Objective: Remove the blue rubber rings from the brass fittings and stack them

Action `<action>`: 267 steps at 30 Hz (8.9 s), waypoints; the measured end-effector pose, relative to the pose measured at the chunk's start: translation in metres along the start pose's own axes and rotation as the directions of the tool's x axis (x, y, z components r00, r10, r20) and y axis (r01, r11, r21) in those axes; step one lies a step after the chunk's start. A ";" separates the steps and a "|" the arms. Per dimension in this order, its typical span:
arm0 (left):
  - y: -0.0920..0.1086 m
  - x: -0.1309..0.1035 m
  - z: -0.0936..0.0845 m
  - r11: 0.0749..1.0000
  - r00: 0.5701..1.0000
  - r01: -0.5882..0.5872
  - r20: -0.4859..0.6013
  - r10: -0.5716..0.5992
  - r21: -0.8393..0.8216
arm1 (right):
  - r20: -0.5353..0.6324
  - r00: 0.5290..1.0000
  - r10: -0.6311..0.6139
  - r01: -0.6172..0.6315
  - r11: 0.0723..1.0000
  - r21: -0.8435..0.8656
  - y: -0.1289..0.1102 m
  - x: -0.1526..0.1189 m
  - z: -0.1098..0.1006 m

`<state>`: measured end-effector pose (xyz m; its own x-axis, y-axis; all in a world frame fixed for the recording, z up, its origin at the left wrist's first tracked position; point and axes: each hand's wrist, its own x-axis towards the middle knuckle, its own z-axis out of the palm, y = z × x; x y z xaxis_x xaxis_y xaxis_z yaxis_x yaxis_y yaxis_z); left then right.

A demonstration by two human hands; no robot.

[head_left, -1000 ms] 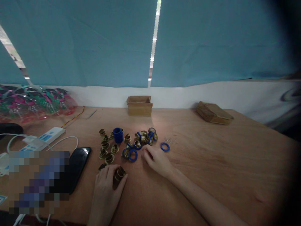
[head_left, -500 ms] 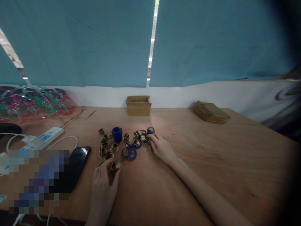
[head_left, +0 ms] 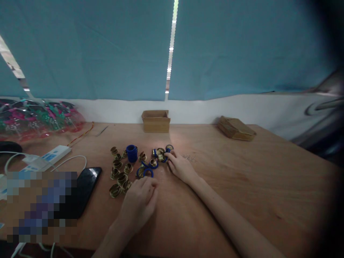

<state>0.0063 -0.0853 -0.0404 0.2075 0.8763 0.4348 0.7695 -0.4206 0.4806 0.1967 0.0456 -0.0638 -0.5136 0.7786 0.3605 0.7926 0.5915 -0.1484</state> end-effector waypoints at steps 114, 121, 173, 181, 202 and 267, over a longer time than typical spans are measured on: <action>-0.017 0.038 0.027 0.949 0.934 -0.257 -0.299 0.195 -0.183 | -0.380 0.925 0.032 0.200 0.808 0.555 -0.057 -0.030 -0.020; -0.016 0.038 0.028 0.975 0.944 -0.170 -0.306 0.119 -0.143 | -0.430 0.903 0.014 0.208 0.860 0.465 -0.058 -0.031 -0.022; -0.010 0.044 0.019 0.873 0.940 0.182 -0.182 -0.290 -0.452 | 0.191 0.956 0.221 -0.204 0.040 0.978 -0.047 -0.015 -0.044; -0.010 0.040 0.021 0.912 0.955 0.052 -0.248 -0.165 -0.407 | 0.451 0.843 0.291 -0.322 -0.398 0.859 -0.045 -0.013 -0.036; -0.077 0.096 -0.080 0.761 0.745 0.649 -0.189 -0.639 -0.017 | 0.453 0.801 0.392 -0.299 -0.394 0.869 -0.032 -0.010 -0.020; -0.018 0.059 0.040 0.556 0.971 0.218 0.120 -0.208 -0.802 | -0.146 0.986 0.082 -0.031 0.946 0.322 -0.039 -0.026 -0.025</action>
<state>0.0293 -0.0169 -0.0541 0.1135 0.9663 0.2311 -0.0109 -0.2314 0.9728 0.1870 -0.0029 -0.0446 -0.3932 0.7855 0.4779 0.6600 0.6030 -0.4481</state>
